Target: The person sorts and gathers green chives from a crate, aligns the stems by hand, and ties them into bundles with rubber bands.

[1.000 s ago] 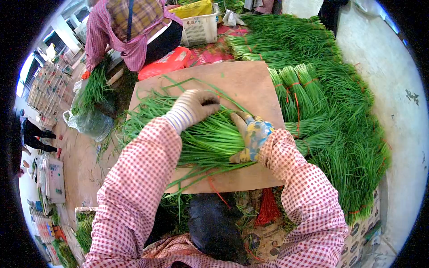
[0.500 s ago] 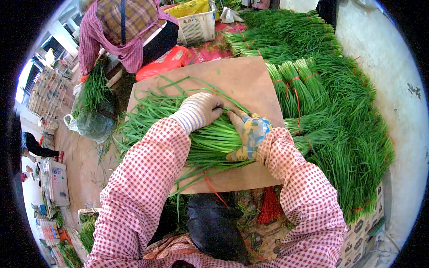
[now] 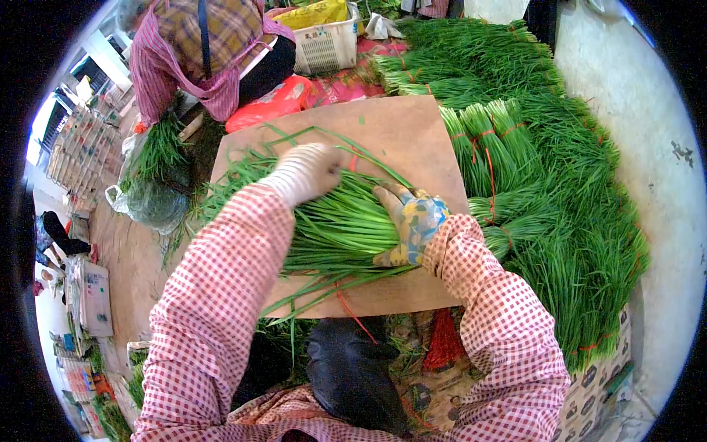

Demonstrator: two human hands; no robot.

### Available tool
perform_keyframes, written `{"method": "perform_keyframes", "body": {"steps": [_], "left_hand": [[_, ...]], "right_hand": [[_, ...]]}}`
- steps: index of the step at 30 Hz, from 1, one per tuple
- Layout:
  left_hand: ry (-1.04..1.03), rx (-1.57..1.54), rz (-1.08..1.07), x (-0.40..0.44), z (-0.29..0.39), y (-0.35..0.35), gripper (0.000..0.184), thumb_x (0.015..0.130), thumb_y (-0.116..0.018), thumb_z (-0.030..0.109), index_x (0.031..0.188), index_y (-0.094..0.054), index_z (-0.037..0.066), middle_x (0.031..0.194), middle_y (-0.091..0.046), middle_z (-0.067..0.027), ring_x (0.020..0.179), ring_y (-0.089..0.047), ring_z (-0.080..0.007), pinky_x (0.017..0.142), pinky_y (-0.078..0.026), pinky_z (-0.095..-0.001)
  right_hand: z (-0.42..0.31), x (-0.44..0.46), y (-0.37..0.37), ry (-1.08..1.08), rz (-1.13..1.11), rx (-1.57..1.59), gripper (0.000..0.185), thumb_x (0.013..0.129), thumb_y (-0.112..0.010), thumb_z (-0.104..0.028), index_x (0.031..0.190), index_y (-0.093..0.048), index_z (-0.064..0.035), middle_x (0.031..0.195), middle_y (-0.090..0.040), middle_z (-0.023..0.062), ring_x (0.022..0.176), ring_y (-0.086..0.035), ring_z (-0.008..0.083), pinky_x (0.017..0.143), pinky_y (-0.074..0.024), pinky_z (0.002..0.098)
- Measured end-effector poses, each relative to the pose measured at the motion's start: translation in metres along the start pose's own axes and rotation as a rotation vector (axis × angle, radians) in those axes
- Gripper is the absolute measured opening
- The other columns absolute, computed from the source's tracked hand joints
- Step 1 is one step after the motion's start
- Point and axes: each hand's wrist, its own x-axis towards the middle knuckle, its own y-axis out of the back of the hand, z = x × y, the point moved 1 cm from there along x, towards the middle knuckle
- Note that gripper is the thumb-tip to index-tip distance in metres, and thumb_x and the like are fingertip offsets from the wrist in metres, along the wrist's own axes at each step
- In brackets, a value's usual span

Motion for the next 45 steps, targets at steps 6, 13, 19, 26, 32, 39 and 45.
{"method": "perform_keyframes", "body": {"steps": [6, 13, 19, 26, 32, 39, 45], "left_hand": [[0.326, -0.133, 0.294, -0.099, -0.148, 0.044, 0.022, 0.078, -0.061, 0.022, 0.092, -0.063, 0.004, 0.088, -0.064, -0.0201, 0.084, -0.063, -0.0335, 0.072, -0.048, -0.0439], [0.973, 0.188, 0.257, -0.305, -0.268, 0.004, 0.05, 0.079, -0.059, 0.012, 0.128, -0.05, 0.019, 0.125, -0.054, -0.0134, 0.11, -0.056, -0.0333, 0.092, -0.045, -0.0409], [0.591, -0.26, 0.639, -0.308, -0.205, -0.023, 0.019, 0.079, -0.065, 0.016, 0.095, -0.067, 0.007, 0.083, -0.066, -0.0123, 0.082, -0.064, -0.0324, 0.073, -0.051, -0.0393], [-0.098, -0.078, 0.808, -0.203, -0.084, -0.043, 0.056, 0.067, -0.076, 0.028, 0.116, -0.056, 0.01, 0.115, -0.055, -0.0141, 0.114, -0.049, -0.0344, 0.093, -0.04, -0.0514], [0.017, -0.186, 0.62, -0.203, -0.033, -0.127, 0.056, 0.07, -0.069, 0.028, 0.12, -0.051, 0.011, 0.111, -0.051, -0.0128, 0.114, -0.047, -0.0351, 0.1, -0.033, -0.0543], [-0.113, -0.258, 0.548, -0.247, -0.052, -0.125, 0.039, 0.076, -0.069, 0.024, 0.11, -0.057, 0.008, 0.113, -0.058, -0.0107, 0.106, -0.057, -0.0288, 0.087, -0.045, -0.0428], [-0.232, -0.384, 0.544, -0.264, -0.079, -0.122, 0.032, 0.076, -0.071, 0.025, 0.099, -0.06, 0.006, 0.102, -0.061, -0.0117, 0.095, -0.06, -0.0327, 0.076, -0.049, -0.0398]], "right_hand": [[-0.002, -0.002, 0.0, 0.051, 0.056, 0.017, 0.101, 0.063, -0.08, -0.046, 0.142, -0.03, -0.0072, 0.143, -0.036, 0.0153, 0.125, -0.042, 0.0372, 0.105, -0.0366, 0.0427], [0.0, 0.002, 0.003, 0.054, 0.043, 0.135, 0.109, 0.052, -0.086, -0.039, 0.142, -0.032, -0.0092, 0.14, -0.036, 0.0252, 0.128, -0.039, 0.0405, 0.107, -0.0344, 0.0434], [0.012, 0.005, -0.01, 0.143, 0.1, 0.123, 0.112, 0.047, -0.087, -0.044, 0.141, -0.035, -0.0121, 0.139, -0.037, 0.0268, 0.127, -0.04, 0.0422, 0.105, -0.0363, 0.0454], [0.013, 0.002, -0.016, 0.154, 0.179, 0.075, 0.112, 0.047, -0.087, -0.047, 0.141, -0.036, -0.0115, 0.138, -0.037, 0.0274, 0.126, -0.04, 0.0432, 0.104, -0.0366, 0.0465], [0.021, 0.007, -0.017, 0.1, 0.099, 0.182, 0.12, 0.047, -0.087, -0.051, 0.14, -0.032, -0.0001, 0.137, -0.04, 0.0246, 0.129, -0.038, 0.0396, 0.108, -0.0315, 0.042], [0.022, 0.009, -0.018, 0.089, 0.102, 0.331, 0.121, 0.047, -0.08, -0.067, 0.14, -0.035, -0.0036, 0.137, -0.041, 0.0229, 0.128, -0.04, 0.0374, 0.107, -0.0343, 0.042], [0.026, 0.008, -0.022, 0.2, 0.201, 0.155, 0.115, 0.048, -0.083, -0.06, 0.14, -0.036, -0.0075, 0.135, -0.041, 0.0235, 0.126, -0.042, 0.0386, 0.105, -0.0368, 0.0436]]}}
